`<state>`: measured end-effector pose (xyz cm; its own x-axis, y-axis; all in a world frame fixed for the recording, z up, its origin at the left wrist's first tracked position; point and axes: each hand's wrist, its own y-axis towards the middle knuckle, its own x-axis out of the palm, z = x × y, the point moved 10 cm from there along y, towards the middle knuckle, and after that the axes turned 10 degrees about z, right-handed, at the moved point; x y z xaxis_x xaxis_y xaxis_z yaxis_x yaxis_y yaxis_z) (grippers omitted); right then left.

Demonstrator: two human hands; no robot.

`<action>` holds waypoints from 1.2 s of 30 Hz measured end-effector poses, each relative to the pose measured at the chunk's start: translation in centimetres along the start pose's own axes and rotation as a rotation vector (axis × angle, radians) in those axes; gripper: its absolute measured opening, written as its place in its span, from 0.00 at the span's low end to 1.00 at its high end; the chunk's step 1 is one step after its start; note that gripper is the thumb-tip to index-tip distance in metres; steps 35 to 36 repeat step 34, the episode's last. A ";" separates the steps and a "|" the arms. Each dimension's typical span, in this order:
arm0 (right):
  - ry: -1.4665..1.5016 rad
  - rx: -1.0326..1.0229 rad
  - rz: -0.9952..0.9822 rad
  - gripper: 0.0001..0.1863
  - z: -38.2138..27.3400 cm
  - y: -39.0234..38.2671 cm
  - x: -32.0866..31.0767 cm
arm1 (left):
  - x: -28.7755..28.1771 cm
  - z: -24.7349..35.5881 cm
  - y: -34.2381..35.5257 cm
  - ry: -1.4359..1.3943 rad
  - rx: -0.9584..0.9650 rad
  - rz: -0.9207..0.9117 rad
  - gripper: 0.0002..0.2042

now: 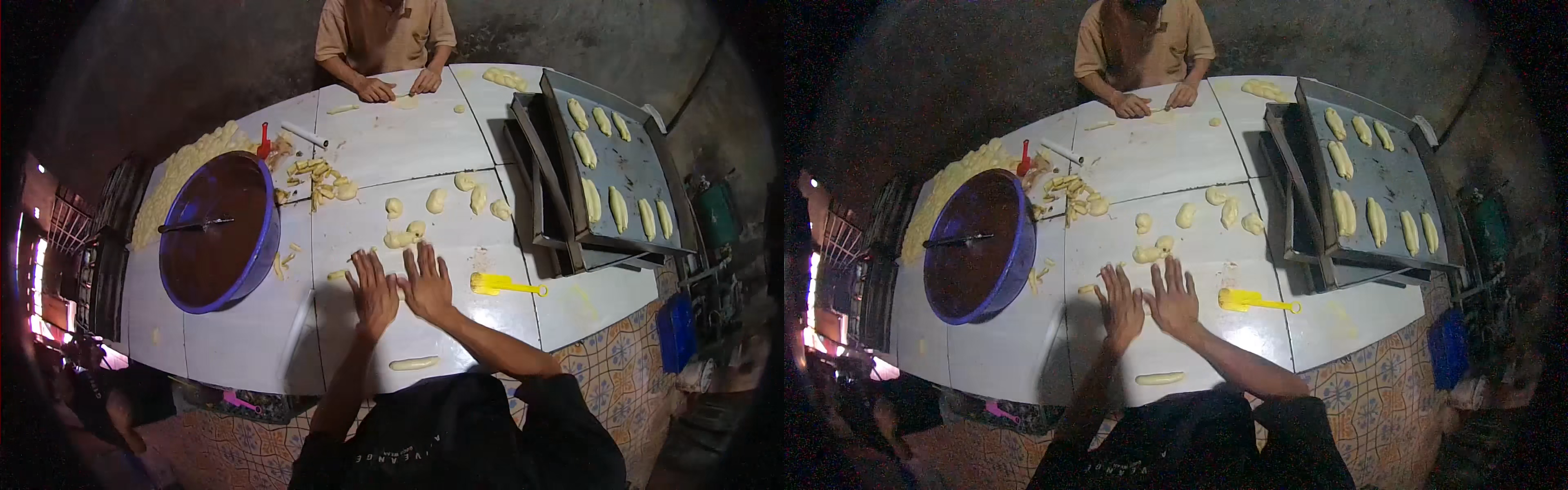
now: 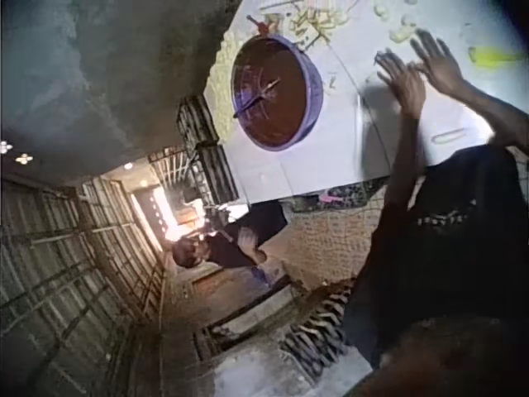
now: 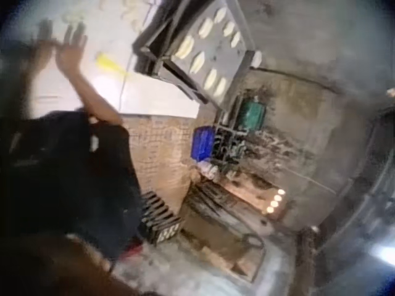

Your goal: The person prepares bread dough by flattening dough pieces on a table, spreading filling onto them with a spatula, rolling the dough into shape, and placing the shaped rolls onto a baking tray.

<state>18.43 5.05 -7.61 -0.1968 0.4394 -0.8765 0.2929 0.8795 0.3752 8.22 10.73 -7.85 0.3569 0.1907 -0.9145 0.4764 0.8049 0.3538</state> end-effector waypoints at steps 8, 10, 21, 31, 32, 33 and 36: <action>0.542 0.092 0.145 0.22 4.2 1.1 -3.5 | -0.6 -1.5 2.4 -0.495 -0.020 0.031 0.38; 0.574 -0.085 0.114 0.22 1.7 -0.8 -3.8 | -1.5 -0.2 -1.6 -0.610 0.210 0.037 0.42; 0.939 0.055 -0.632 0.24 -1.3 -8.7 -3.5 | -4.7 -0.7 -11.1 -0.895 -0.126 -0.345 0.32; 0.630 -0.315 -0.407 0.33 -4.4 -14.7 -4.3 | -6.1 0.2 -17.3 -0.698 -0.014 -0.082 0.30; 0.626 -0.317 -0.394 0.33 -4.3 -14.2 -4.2 | -5.7 -0.6 -16.8 -0.722 -0.053 -0.088 0.30; 0.742 -0.185 -0.462 0.34 -3.4 -13.5 -3.4 | -5.6 -0.8 -16.1 -0.639 0.005 -0.082 0.31; 0.860 -0.041 -0.527 0.35 -2.7 -12.9 -2.7 | -5.4 -2.1 -15.3 -0.714 -0.179 -0.134 0.36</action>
